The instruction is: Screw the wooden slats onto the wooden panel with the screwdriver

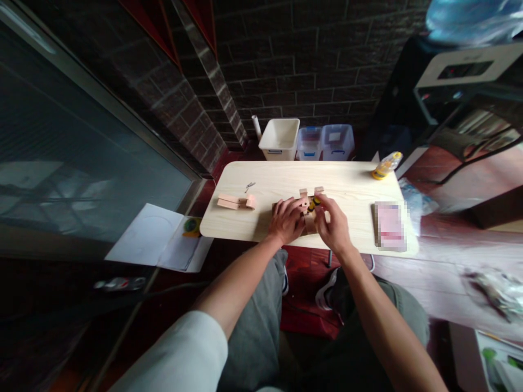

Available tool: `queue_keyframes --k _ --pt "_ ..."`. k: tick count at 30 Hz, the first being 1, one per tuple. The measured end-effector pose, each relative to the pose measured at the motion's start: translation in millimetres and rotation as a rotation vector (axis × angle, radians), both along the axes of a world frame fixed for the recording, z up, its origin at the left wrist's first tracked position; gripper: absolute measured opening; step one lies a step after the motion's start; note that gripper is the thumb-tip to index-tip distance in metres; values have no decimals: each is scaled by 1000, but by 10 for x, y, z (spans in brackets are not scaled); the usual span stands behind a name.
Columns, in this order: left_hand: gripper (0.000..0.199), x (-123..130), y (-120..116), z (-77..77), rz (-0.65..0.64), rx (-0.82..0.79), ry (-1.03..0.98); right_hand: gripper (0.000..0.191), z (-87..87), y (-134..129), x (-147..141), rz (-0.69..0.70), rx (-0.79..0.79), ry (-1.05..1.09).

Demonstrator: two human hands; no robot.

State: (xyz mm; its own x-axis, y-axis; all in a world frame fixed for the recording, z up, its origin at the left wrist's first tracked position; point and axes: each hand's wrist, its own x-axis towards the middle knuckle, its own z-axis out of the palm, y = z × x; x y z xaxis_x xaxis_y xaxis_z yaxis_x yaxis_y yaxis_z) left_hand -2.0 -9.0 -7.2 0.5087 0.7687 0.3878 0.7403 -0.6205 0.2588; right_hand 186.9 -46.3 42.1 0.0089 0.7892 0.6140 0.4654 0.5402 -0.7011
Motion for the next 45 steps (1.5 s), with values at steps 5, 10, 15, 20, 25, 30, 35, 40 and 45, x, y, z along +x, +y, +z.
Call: queue_keyframes --k 5,10,15,20,25,30,35,40,45 --pt "31 -15 2 16 -6 -22 -24 35 -5 -76 27 -60 6 47" --pt "32 -7 -14 26 27 -32 -65 36 -42 -178 59 -112 -13 85" --pt "30 -20 -17 42 22 -41 -98 34 -37 -311 27 -185 -48 119" --pt "26 -40 10 68 16 -49 -167 36 27 -475 73 -189 -81 97" --pt "23 -67 38 58 12 -27 -238 35 156 -505 123 -190 -105 80" --pt "24 -120 -30 66 9 -38 -217 34 264 -404 12 -150 -118 37" --pt "26 -164 -210 83 14 -47 -192 35 236 -409 -137 -91 -153 17" --pt "27 -175 -309 81 52 -47 -223 36 215 -483 -185 -91 -180 -8" --pt "28 -184 -324 101 59 -57 -220 34 248 -488 -193 -94 -193 -45"
